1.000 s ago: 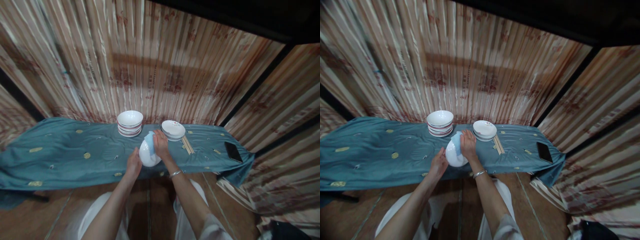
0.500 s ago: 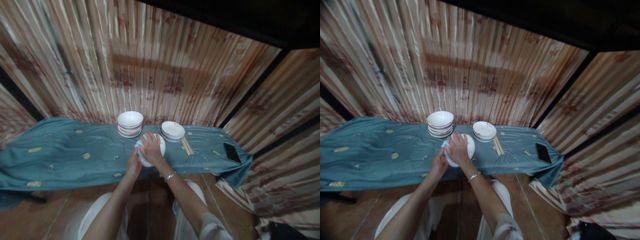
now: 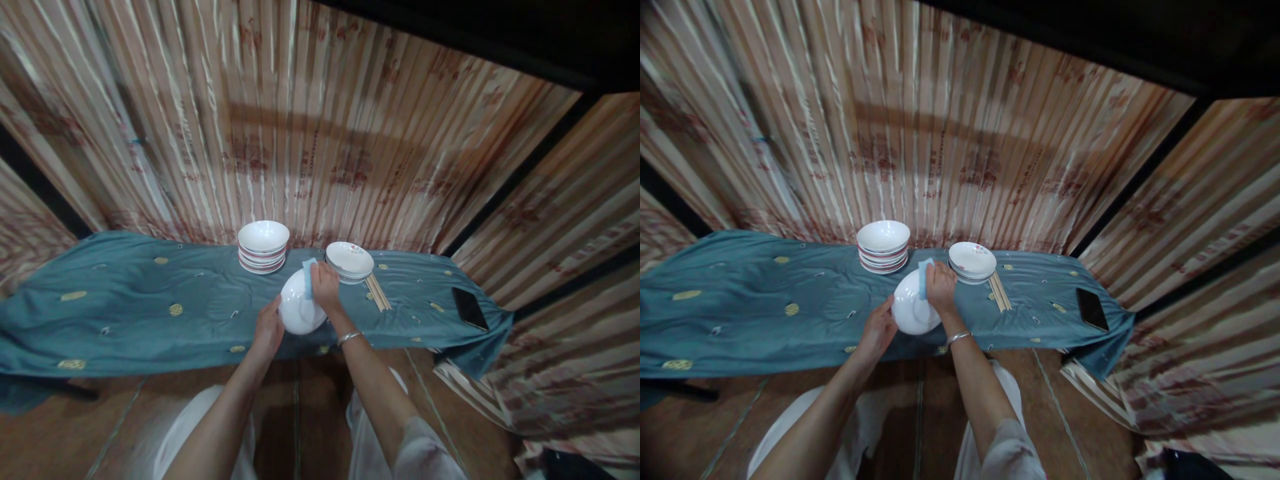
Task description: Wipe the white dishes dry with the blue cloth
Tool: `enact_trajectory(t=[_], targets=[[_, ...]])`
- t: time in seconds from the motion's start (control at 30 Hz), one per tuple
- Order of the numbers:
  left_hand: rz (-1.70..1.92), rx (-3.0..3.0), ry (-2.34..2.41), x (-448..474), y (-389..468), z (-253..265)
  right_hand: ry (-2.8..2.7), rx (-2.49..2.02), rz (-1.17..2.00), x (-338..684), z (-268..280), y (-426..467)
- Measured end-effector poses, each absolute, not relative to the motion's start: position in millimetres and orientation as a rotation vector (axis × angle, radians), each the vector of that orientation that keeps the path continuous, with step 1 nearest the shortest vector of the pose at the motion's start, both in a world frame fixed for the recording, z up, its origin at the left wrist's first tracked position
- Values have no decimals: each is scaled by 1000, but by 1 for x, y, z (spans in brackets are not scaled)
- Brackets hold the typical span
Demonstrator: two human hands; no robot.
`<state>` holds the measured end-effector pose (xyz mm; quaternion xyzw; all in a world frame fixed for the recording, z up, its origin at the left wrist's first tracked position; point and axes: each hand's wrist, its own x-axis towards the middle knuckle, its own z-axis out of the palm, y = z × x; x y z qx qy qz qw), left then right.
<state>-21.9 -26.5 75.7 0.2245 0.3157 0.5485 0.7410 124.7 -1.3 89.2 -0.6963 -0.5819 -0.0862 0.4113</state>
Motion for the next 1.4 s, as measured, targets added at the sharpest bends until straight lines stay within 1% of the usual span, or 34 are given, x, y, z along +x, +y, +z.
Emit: enact_trajectory(t=[0.1, 0.3, 0.47, 0.6, 0.77, 1.0, 1.4], targets=[[1204, 489, 704, -22, -26, 75, -1490, -1763, -268, 121, 89, -4], [1234, 515, 660, -22, -24, 73, -1670, -1687, -486, 92, 98, -20], [1248, 570, 660, -22, -24, 71, -1879, -1621, -523, 81, 110, -21], [1222, 562, 645, -20, -23, 72, -1897, -1649, -450, 96, 118, -11], [1183, 550, 667, -21, -23, 74, -1779, -1693, -280, 124, 118, -2], [1211, 507, 712, -25, -22, 70, -1463, -1755, -55, 144, 96, -2], [1180, 447, 706, -29, -19, 74, -1171, -1725, 94, 151, 58, -3]])
